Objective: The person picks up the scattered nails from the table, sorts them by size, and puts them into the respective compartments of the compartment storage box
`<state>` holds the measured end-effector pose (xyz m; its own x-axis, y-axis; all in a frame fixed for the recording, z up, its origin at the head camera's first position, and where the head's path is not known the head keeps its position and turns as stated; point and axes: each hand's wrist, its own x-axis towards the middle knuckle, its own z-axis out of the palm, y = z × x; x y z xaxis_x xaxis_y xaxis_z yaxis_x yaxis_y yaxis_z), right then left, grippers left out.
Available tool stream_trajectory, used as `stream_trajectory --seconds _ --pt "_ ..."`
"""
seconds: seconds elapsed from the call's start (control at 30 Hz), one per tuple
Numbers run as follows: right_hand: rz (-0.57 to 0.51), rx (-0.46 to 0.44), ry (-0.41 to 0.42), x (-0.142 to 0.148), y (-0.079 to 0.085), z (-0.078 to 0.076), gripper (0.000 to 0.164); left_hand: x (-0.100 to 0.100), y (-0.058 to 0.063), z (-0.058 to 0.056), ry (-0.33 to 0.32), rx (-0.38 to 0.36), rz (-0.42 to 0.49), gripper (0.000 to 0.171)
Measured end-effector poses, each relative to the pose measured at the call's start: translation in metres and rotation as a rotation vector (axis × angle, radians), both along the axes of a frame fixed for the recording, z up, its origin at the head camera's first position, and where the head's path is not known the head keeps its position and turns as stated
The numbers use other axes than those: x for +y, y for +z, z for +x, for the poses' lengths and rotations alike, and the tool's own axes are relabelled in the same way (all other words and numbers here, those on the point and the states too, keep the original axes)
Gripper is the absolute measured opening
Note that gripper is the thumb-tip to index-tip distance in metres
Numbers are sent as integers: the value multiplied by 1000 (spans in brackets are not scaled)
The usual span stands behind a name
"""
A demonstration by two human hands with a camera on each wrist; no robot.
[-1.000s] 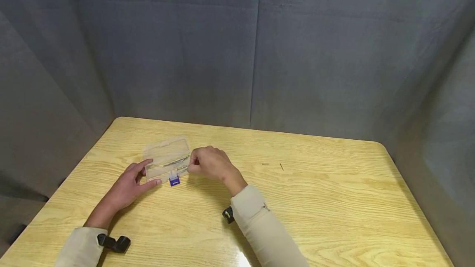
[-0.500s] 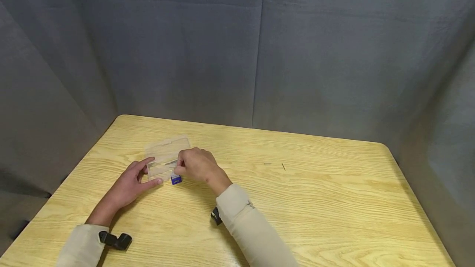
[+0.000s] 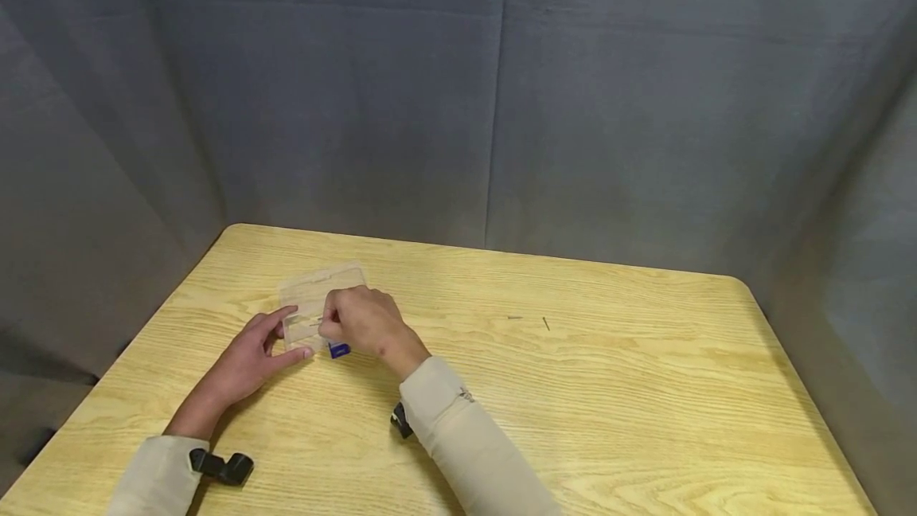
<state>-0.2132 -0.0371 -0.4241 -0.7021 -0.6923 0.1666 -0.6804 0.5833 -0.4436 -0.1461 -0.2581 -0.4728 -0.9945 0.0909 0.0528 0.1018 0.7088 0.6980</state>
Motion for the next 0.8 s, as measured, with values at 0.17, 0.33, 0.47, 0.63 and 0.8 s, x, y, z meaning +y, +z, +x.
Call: stream_trajectory --seconds 0.17,0.33,0.47,0.63,0.8 --pt "-11 -15 -6 -3 -1 -1 4 -1 -1 0 -3 -1 15 80" --pt "0 -39 -23 0 -3 -3 8 0 -3 -3 -5 7 8 80" --pt "-1 -54 -54 10 -3 -6 9 -1 -3 -4 -4 18 -16 79" --pt "-2 -62 -89 29 -2 -8 9 -1 -2 -4 0 12 -18 79" --pt "6 -67 -126 53 -4 -9 10 -1 -3 -2 0 7 -24 79"
